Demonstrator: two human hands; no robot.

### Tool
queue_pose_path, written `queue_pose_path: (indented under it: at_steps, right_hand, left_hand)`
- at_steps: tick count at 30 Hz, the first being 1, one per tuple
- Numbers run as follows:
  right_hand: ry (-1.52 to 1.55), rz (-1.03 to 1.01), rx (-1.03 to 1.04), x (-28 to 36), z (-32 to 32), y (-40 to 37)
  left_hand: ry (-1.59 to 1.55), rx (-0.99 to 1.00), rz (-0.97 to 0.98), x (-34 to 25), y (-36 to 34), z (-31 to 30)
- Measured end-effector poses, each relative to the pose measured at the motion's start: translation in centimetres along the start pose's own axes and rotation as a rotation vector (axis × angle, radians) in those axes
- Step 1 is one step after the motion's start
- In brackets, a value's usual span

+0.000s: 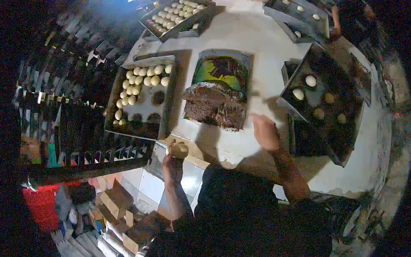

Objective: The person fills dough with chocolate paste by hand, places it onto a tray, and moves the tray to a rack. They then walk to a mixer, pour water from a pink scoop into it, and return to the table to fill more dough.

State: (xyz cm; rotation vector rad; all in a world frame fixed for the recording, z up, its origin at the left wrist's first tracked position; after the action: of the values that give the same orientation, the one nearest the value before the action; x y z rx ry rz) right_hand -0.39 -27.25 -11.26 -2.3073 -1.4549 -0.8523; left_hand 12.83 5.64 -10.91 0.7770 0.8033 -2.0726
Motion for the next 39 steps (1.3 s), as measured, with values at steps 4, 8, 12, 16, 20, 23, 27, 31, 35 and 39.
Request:
queue_pose_path:
  at_steps: [4,8,12,16,20,23,27,31,35,39]
  right_hand:
    - [-0.112,0.028,0.308,1.8,1.8,0.3]
    - [-0.161,-0.107,0.225,1.1,4.6,3.3]
    - [-0.169,-0.082,0.385,1.5,5.0,4.1]
    - [0.222,-0.123,0.763,0.1,2.6,5.8]
    - [0.617,-0.317,0.361,2.6,1.6,3.4]
    - [0.282,-0.331,0.318,4.2,1.4,1.2]
    - [-0.059,-0.370,0.132,0.8,3.9,-1.1]
    - [-0.315,-0.372,-0.072,-0.6,4.4,-1.3]
    - [0.345,-0.296,0.017,6.9,2.4,-0.3]
    - [0.447,-0.377,0.000,17.7,-0.1,-1.3]
  left_hand:
    - [-0.005,0.036,-0.052,0.5,1.1,1.6]
    - [0.016,0.010,-0.073,0.9,2.1,1.8]
    - [0.008,0.028,-0.044,0.9,2.6,2.1]
    - [0.103,-0.007,0.002,0.9,3.4,4.7]
    - [-0.154,0.019,-0.170,3.8,5.6,6.3]
    - [-0.300,0.097,-0.295,4.3,5.9,9.2]
    - [-0.292,0.068,-0.261,5.4,5.8,7.8]
    - [-0.229,0.044,-0.182,4.1,4.6,7.2]
    - [-0.228,0.242,-0.086,1.7,3.0,9.2]
    - [0.497,0.274,0.394,0.4,-0.9,11.1]
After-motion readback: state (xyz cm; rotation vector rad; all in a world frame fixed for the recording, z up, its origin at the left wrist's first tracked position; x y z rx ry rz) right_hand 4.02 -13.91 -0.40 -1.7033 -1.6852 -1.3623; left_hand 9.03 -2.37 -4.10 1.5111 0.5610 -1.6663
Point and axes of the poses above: each hand's wrist, its own y-axis towards the middle knuckle, its own z-axis out of the palm, x = y × z, the point moved 2 cm from there along y, towards the middle knuckle, and after that the axes turned 8 degrees about x, right-handed, at the moved point
